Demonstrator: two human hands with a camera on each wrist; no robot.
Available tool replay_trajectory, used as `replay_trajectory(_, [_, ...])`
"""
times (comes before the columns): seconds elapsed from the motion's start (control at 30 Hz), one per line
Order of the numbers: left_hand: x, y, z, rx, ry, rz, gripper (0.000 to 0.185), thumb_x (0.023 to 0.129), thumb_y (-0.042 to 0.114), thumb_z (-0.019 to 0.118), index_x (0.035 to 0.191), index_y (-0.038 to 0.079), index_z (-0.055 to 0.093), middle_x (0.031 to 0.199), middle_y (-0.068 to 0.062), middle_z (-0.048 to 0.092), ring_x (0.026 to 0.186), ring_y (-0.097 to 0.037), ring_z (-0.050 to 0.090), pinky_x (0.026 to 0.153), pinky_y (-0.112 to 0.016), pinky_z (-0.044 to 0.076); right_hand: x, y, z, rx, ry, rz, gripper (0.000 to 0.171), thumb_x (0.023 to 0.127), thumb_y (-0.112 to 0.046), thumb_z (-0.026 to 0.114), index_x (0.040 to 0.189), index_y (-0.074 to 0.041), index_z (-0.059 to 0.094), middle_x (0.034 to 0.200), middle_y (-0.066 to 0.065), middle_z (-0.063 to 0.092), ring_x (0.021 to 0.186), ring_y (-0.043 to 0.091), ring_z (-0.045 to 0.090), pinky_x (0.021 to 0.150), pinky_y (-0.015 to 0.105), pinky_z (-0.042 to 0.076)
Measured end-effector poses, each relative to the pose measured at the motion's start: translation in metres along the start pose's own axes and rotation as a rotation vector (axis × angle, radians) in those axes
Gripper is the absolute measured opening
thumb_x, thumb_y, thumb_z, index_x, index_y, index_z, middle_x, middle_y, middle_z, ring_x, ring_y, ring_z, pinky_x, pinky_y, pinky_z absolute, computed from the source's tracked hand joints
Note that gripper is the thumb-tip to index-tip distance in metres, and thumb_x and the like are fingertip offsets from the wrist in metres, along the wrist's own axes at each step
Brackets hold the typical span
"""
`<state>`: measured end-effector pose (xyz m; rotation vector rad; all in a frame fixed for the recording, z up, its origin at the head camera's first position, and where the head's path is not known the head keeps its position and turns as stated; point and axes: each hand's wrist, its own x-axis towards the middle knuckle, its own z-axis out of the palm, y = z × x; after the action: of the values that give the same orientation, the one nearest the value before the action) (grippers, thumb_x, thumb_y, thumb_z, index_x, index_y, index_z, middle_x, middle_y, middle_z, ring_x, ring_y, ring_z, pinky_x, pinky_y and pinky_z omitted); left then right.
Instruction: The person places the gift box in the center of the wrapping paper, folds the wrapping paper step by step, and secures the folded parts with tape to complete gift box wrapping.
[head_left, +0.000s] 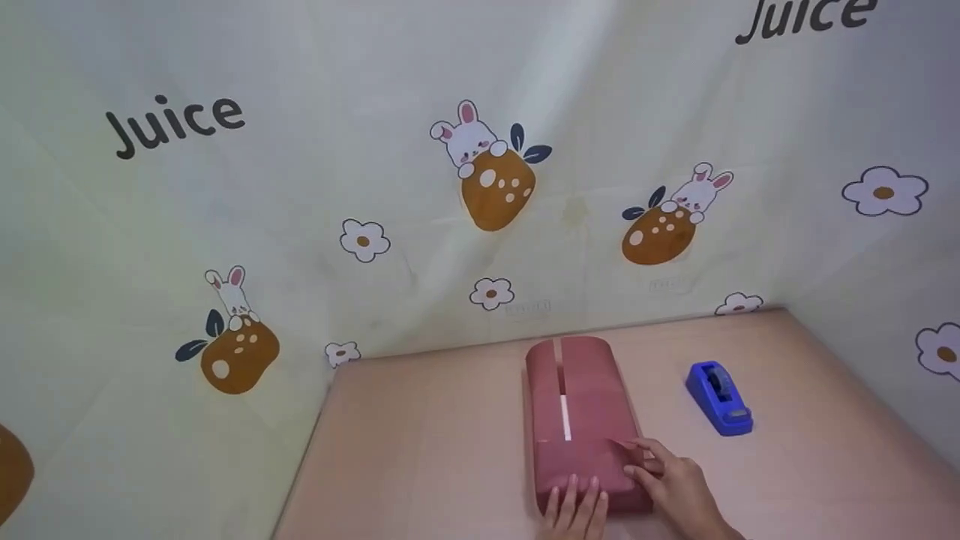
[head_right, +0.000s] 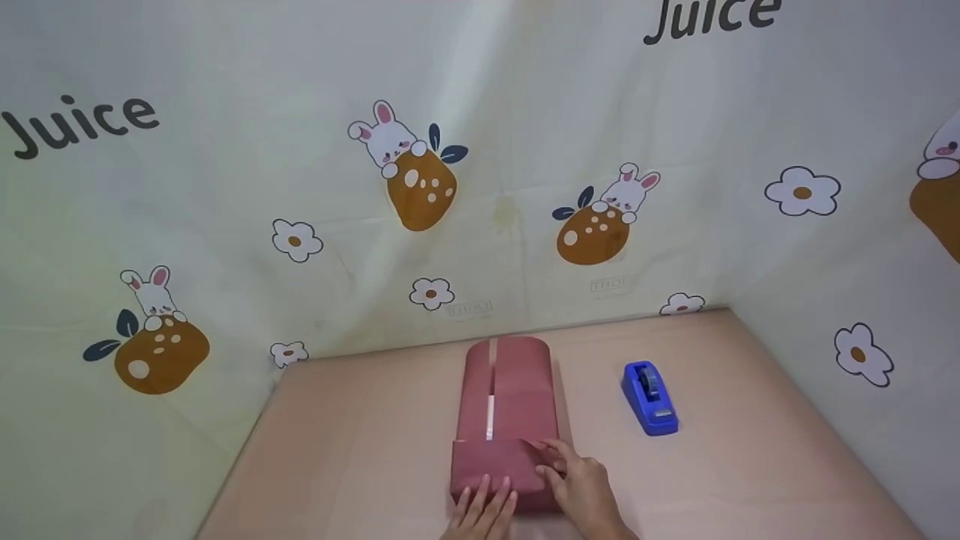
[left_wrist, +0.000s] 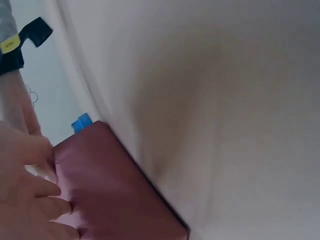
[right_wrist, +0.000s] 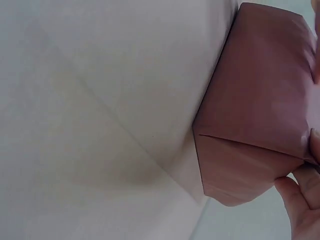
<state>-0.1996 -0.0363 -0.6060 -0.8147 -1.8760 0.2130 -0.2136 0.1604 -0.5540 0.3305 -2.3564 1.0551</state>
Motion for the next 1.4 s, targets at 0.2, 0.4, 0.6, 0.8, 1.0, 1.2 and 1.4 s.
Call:
replay_trajectory(0.2, [0.004,-0.004,0.002,0.025,-0.081,-0.021,0.066,0.092,0.06,0.018,0.133,0.014,0.042,0.128,0.008,0.054,0.112,-0.006,0.052,0.106,-0.03,0.028,-0.005,0.002,-0.001,-0.1,0.016,-0.065,0.045,0.07,-0.004,0.073,0.113,-0.012,0.059,0.093,0.009,0.07,0.076,0.019,0.069,0.058,0.019,0.052])
replay_trajectory(0.4, [0.019,-0.014,-0.008,-0.022,-0.28,-0.067,0.062,0.089,0.065,0.018,0.114,0.022,0.054,0.118,0.009,0.059,0.099,-0.005,0.055,0.081,-0.024,0.043,-0.006,0.001,0.005,-0.3,0.187,-0.404,0.027,0.091,-0.018,0.052,0.113,-0.003,0.06,0.115,0.014,0.062,0.087,0.019,0.066,0.082,0.017,0.047])
replay_trajectory(0.6, [0.02,-0.015,-0.015,-0.047,-0.436,-0.135,0.062,0.091,0.062,0.018,0.132,0.022,0.043,0.134,0.007,0.046,0.135,-0.016,0.026,0.108,-0.028,0.023,-0.009,-0.004,0.027,-0.338,0.109,-0.764,0.046,0.099,-0.027,0.03,0.103,0.003,0.066,0.14,0.015,0.039,0.136,0.024,0.027,0.114,0.03,0.011])
replay_trajectory(0.8, [0.02,-0.021,-0.013,-0.062,-0.483,-0.129,0.057,0.093,0.056,0.018,0.135,0.026,0.04,0.137,0.005,0.045,0.141,-0.024,-0.001,0.106,-0.034,-0.025,-0.016,-0.007,0.037,-0.528,-0.024,-0.602,0.048,0.096,-0.036,0.037,0.11,0.002,0.062,0.121,0.018,0.058,0.137,0.009,0.0,0.113,0.024,-0.005])
replay_trajectory(1.0, [0.025,-0.028,-0.013,-0.16,-0.576,-0.18,0.045,0.096,0.046,0.022,0.126,0.025,0.048,0.132,-0.006,0.051,0.121,-0.018,0.048,0.104,-0.026,0.027,-0.016,-0.013,0.043,-0.608,-0.016,-0.465,0.047,0.097,-0.036,0.035,0.11,0.0,0.062,0.118,0.015,0.06,0.118,0.024,0.05,0.111,0.019,-0.007])
replay_trajectory(1.2, [0.021,-0.028,-0.006,-0.057,-0.47,-0.165,0.051,0.096,0.048,0.019,0.125,0.02,0.051,0.129,-0.003,0.053,0.119,-0.015,0.049,0.112,-0.028,-0.012,-0.016,-0.009,0.051,-0.642,0.056,-0.432,0.056,0.1,-0.034,0.019,0.11,0.004,0.06,0.126,0.022,0.053,0.139,0.023,0.018,0.113,0.024,-0.007])
replay_trajectory(1.4, [0.016,-0.029,0.006,0.009,-0.38,-0.19,0.048,0.095,0.052,0.017,0.116,0.026,0.051,0.133,-0.009,0.047,0.14,-0.029,-0.004,0.11,-0.035,-0.017,-0.018,-0.004,0.059,-0.644,0.168,-0.434,0.058,0.1,-0.034,0.013,0.111,0.001,0.057,0.144,0.021,0.031,0.14,0.023,-0.004,0.115,0.032,-0.003])
